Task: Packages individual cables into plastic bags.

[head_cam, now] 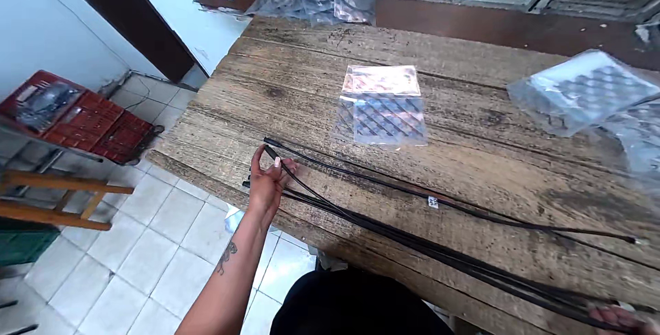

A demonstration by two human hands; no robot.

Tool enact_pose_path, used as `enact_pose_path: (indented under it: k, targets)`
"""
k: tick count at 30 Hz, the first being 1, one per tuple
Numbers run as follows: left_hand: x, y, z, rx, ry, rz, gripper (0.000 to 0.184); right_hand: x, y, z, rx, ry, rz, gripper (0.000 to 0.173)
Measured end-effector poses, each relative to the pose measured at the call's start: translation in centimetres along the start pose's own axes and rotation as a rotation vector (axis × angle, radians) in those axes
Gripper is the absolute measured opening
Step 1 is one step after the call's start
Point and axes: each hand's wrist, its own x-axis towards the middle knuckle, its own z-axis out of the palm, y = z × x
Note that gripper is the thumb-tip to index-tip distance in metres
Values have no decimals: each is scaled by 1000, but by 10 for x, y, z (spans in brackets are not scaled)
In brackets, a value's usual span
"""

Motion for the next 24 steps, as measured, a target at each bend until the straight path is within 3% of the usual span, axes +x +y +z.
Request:
enact_pose_path:
  k: [4,6,8,10,13,15,16,18,20,22,24]
  targets:
    - [-45,-39,34,37,66,-102,43,-7,8,32,-67,57,-11,11]
    - [-45,-31,37,124,7,-101,38,-14,7,59,-176,27,-78,12]
    - [-37,4,34,328,-239,-96,40,-38,0,110,-311,-64,-191,33]
    - [-31,42,35,663,-617,-101,43,-70,-1,173,-476,-226,-368,50]
    - [-37,51,54,1045,-1054,-111,42,-97,16,241,-851,-594,-906,45]
    - [-43,42,64,1148,-1227,-98,41,-101,34,265,-1042,-772,-1301,38]
    - [-44,41,68,1159,-1256,-76,39,-101,43,268,-1090,-850,-1376,35]
    - [-44,35,67,1108,-1153,-2,34,-97,58,256,-1140,-956,-1359,31]
    - [-44,18,53,995,-934,44,27,-88,69,232,-1189,-991,-1257,32]
    - [-55,-20,23,815,-747,31,42,-80,75,210,-1265,-960,-1194,36]
    - [-76,-66,-1,635,-602,109,55,-75,77,194,-1341,-927,-1152,59]
